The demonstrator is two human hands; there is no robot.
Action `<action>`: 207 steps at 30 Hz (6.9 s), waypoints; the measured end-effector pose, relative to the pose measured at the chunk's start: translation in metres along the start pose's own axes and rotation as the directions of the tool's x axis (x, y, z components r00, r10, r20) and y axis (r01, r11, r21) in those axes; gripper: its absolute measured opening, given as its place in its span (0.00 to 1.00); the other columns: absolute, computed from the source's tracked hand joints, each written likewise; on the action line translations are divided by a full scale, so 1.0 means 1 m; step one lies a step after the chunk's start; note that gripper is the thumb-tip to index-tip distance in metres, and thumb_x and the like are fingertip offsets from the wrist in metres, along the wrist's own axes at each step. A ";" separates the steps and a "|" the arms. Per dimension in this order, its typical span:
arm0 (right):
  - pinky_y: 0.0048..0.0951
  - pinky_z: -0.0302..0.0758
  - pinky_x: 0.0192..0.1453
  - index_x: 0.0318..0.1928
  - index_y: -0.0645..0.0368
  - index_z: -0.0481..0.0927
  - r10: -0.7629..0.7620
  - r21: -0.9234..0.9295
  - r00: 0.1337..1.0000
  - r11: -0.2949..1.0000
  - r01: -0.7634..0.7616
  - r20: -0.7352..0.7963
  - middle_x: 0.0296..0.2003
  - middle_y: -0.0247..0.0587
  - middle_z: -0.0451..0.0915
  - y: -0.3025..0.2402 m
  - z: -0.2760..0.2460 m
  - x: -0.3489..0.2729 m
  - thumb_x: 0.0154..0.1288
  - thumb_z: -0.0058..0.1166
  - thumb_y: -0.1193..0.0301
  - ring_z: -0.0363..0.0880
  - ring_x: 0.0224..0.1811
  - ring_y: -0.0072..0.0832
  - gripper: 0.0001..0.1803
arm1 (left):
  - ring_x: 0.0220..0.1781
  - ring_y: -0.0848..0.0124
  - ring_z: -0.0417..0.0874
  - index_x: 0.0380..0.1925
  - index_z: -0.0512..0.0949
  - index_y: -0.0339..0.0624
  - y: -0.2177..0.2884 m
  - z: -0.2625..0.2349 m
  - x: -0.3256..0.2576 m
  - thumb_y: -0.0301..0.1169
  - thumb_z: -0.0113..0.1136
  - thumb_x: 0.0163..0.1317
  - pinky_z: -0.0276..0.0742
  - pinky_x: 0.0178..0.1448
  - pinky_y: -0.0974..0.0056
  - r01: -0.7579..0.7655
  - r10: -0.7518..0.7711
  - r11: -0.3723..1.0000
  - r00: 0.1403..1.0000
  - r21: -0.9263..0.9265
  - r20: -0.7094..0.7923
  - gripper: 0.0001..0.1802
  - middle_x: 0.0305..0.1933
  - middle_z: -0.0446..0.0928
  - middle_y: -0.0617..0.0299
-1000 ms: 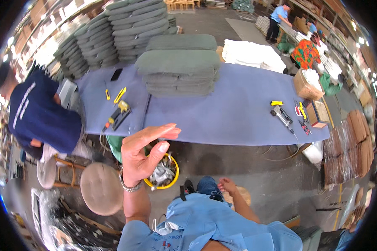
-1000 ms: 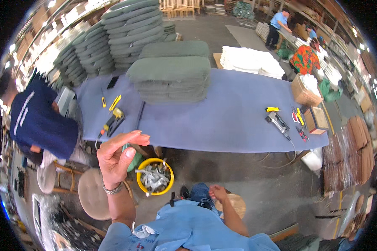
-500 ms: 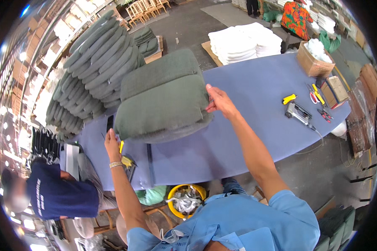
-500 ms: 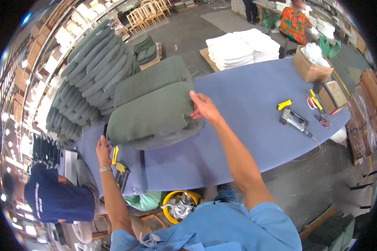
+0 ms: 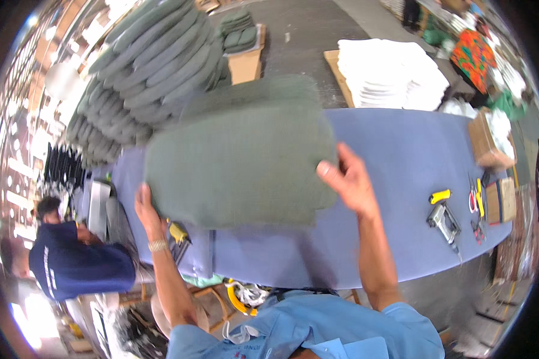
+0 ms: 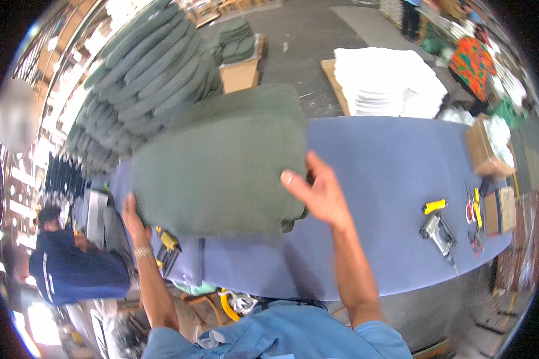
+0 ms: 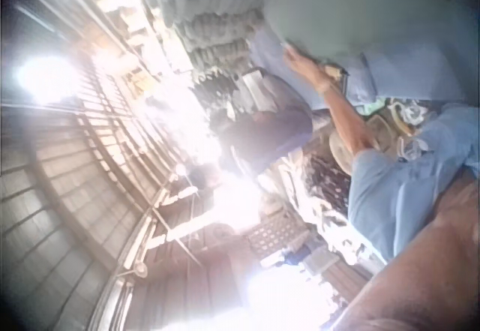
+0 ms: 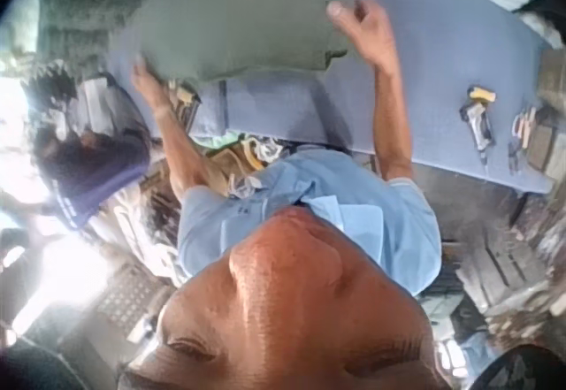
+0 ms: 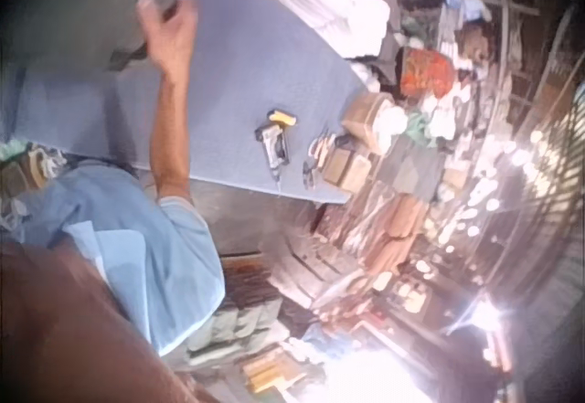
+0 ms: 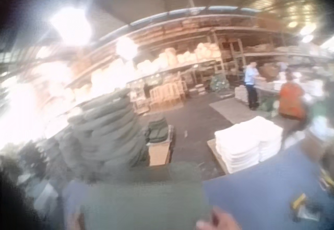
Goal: The person uses a staple gun to attach fabric to a cushion, then trims excess fabric with a utility knife. They fold and stack the finished cushions on a nearby pallet.
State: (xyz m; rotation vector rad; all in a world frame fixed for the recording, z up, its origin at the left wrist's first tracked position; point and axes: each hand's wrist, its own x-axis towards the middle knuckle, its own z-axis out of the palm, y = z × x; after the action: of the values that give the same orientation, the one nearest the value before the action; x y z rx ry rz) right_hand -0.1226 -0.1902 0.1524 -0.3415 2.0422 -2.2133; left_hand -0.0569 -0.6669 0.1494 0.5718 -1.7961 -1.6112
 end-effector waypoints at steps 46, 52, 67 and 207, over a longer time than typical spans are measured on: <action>0.41 0.76 0.66 0.66 0.56 0.77 0.176 0.162 0.926 0.979 -0.128 -0.334 0.60 0.42 0.82 -0.079 -0.049 0.038 0.73 0.54 0.48 0.80 0.60 0.38 0.31 | 0.65 0.47 0.80 0.80 0.56 0.47 0.207 0.053 0.082 0.77 0.39 0.65 0.91 0.37 0.51 -0.297 0.156 0.954 0.581 0.030 0.799 0.56 0.80 0.59 0.41; 0.38 0.74 0.66 0.68 0.65 0.73 0.246 -0.177 0.937 0.939 -0.294 -0.249 0.61 0.45 0.80 -0.018 -0.036 0.030 0.72 0.60 0.49 0.79 0.61 0.36 0.37 | 0.72 0.53 0.75 0.80 0.56 0.44 0.030 0.043 0.108 0.67 0.64 0.61 0.75 0.69 0.56 -0.152 -0.046 0.972 0.621 0.178 0.783 0.58 0.79 0.65 0.45; 0.36 0.71 0.71 0.62 0.60 0.79 -0.717 -0.786 0.697 0.426 0.449 0.009 0.61 0.47 0.82 -0.130 0.014 -0.012 0.59 0.63 0.81 0.79 0.64 0.36 0.28 | 0.70 0.62 0.77 0.63 0.78 0.41 0.103 0.032 0.099 0.17 0.75 0.49 0.68 0.76 0.58 -0.687 0.736 0.656 0.490 -0.312 0.468 0.37 0.68 0.78 0.57; 0.32 0.70 0.51 0.43 0.65 0.77 -0.502 -0.451 0.519 0.862 0.232 -0.692 0.32 0.41 0.75 -0.019 -0.017 0.044 0.83 0.41 0.50 0.68 0.39 0.28 0.27 | 0.24 0.52 0.83 0.47 0.80 0.30 0.105 0.083 0.052 0.58 0.57 0.72 0.75 0.33 0.52 -0.888 0.517 0.433 0.387 0.156 0.763 0.34 0.21 0.77 0.44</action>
State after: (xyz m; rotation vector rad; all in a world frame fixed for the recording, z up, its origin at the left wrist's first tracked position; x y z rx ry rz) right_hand -0.1678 -0.1819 0.1741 0.3224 3.0510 -2.5877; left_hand -0.1416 -0.6287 0.2589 -0.6635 -2.4954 -0.5711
